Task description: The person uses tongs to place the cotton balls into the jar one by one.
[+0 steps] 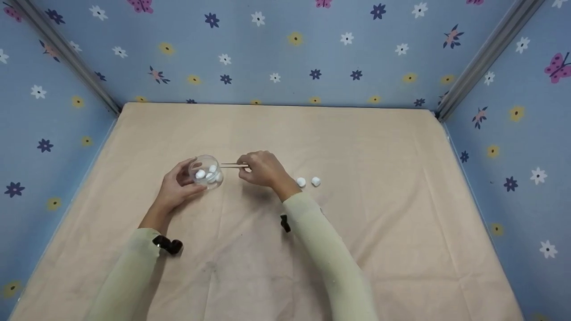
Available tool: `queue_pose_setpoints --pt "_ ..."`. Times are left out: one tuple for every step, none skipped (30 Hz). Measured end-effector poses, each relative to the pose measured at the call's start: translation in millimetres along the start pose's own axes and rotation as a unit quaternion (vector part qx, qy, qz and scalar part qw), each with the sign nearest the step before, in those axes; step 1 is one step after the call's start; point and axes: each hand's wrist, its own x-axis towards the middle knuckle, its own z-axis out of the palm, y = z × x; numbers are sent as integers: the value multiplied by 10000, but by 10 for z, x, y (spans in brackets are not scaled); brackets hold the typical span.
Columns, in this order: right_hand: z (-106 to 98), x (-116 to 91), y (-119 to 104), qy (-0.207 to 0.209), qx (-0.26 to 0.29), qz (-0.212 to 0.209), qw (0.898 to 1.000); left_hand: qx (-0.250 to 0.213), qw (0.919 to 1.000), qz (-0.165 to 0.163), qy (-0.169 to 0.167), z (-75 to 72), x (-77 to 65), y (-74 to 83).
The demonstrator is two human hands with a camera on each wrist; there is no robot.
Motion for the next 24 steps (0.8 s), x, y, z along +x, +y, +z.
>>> queue_pose_setpoints --pt "-3 -11 3 8 -4 -23 10000 2 10000 -9 -1 -1 1 0" --pt "-5 -23 7 12 -5 -46 10000 -9 10000 -9 -8 0 2 1" --pt "-6 -35 11 14 -15 -68 10000 1 10000 -6 -12 1 4 -2" --pt "-9 -46 13 18 -10 -89 10000 -11 10000 8 -13 2 3 -2" --pt "-12 -58 16 24 -1 -115 9999 -7 10000 34 -17 3 2 -3" --pt "-18 -70 18 24 -2 -125 9999 -22 10000 59 -8 3 2 -5" --pt "-25 -80 21 34 3 -147 9999 -43 10000 87 -4 4 3 -7" --pt "-31 -89 26 51 7 -175 9998 -47 9999 109 -3 3 5 -10" --pt "-40 -99 31 78 22 -210 9997 -42 9999 120 5 3 5 -12" --pt "-50 -107 38 108 41 -245 9996 -58 9999 133 12 2 5 -11" --pt "-61 -116 46 149 48 -281 9995 -77 9999 145 19 2 8 -13" --pt "-71 -125 54 199 61 -319 9993 -119 9998 144 26 4 11 -14" --pt "-83 -135 61 237 81 -346 9991 -144 9998 147 24 5 14 -16" --pt "-95 -147 68 275 94 -375 9989 -161 9998 145 23 6 16 -16" --pt "-105 -158 75 307 106 -401 9987 -192 9997 140 29 8 16 -15" --pt "-116 -169 80 331 100 -418 9985 -203 9997 140 30 9 19 -17" --pt "-127 -182 84 352 93 -436 9984 -213 9997 129 33 10 20 -17" --pt "-137 -195 87 359 88 -458 9983 -214 9997 118 33 11 19 -18" --pt "-149 -208 90 365 80 -476 9982 -203 9997 109 34 11 18 -17" --pt "-159 -221 93 373 65 -504 9980 -202 9997 100 31 10 16 -17" --pt "-170 -234 96 376 50 -524 9979 -196 9998 92 26 8 15 -16" --pt "-180 -248 100 382 34 -546 9978 -182 9998 85 20 6 13 -17" --pt "-190 -262 104 388 20 -561 9977 -177 9998 81 15 5 12 -15" --pt "-200 -275 110 397 6 -575 9976 -167 9998 79 6 3 12 -14"
